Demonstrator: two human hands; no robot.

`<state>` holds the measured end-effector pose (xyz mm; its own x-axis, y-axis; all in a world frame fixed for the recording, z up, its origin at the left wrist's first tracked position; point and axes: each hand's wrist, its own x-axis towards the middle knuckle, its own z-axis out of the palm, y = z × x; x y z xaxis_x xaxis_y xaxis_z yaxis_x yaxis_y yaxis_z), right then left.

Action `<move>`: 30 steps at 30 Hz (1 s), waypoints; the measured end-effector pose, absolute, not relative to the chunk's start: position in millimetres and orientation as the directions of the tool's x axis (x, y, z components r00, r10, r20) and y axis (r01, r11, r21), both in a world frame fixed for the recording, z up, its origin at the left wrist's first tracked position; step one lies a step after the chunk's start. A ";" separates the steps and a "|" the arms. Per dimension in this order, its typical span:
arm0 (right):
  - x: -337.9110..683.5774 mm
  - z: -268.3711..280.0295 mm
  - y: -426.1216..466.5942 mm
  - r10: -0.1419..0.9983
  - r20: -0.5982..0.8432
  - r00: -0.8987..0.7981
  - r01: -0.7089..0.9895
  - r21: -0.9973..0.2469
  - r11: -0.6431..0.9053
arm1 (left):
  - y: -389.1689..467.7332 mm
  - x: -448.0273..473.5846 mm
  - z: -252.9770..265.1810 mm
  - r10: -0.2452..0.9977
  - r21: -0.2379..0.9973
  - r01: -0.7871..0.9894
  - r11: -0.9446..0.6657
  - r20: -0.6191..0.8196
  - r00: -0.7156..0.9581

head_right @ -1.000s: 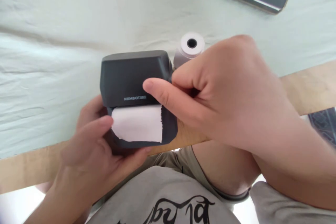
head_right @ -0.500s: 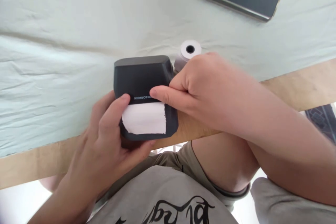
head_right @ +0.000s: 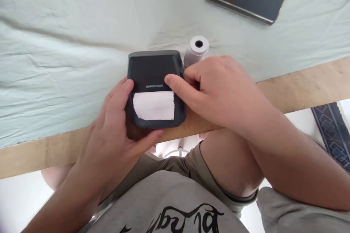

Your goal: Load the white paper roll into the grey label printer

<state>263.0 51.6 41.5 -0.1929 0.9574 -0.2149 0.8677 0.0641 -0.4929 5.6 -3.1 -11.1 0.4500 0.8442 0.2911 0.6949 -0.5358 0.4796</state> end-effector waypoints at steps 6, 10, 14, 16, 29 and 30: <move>268.5 30.9 51.9 0.946 -0.213 -0.242 0.823 -0.562 0.084 | 0.5 1.1 -13.5 0.854 0.518 0.681 -0.517 0.256 0.453; 269.7 29.9 53.2 0.947 -0.241 -0.214 0.821 -0.570 0.040 | -1.8 0.6 -13.5 0.830 0.470 0.684 -0.558 0.288 0.478; 271.3 31.1 55.2 0.931 -0.275 -0.238 0.813 -0.581 0.036 | -5.3 2.8 -11.7 0.826 0.446 0.695 -0.564 0.318 0.466; 272.5 31.0 56.0 0.925 -0.282 -0.256 0.808 -0.587 0.045 | -6.3 4.5 -10.4 0.829 0.420 0.716 -0.558 0.323 0.456; 280.4 22.5 54.1 0.897 -0.194 -0.397 0.783 -0.582 0.221 | -1.5 14.9 -6.8 0.828 0.312 0.786 -0.535 0.379 0.413; 281.3 20.5 53.3 0.904 -0.161 -0.395 0.781 -0.576 0.239 | -1.7 14.7 -7.6 0.822 0.309 0.782 -0.541 0.388 0.416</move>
<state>281.3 53.3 20.5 -0.3952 0.9044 -0.1607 0.7815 0.2391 -0.5763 14.7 -1.7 -7.6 0.4163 0.8223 0.3879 0.7820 -0.5415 0.3087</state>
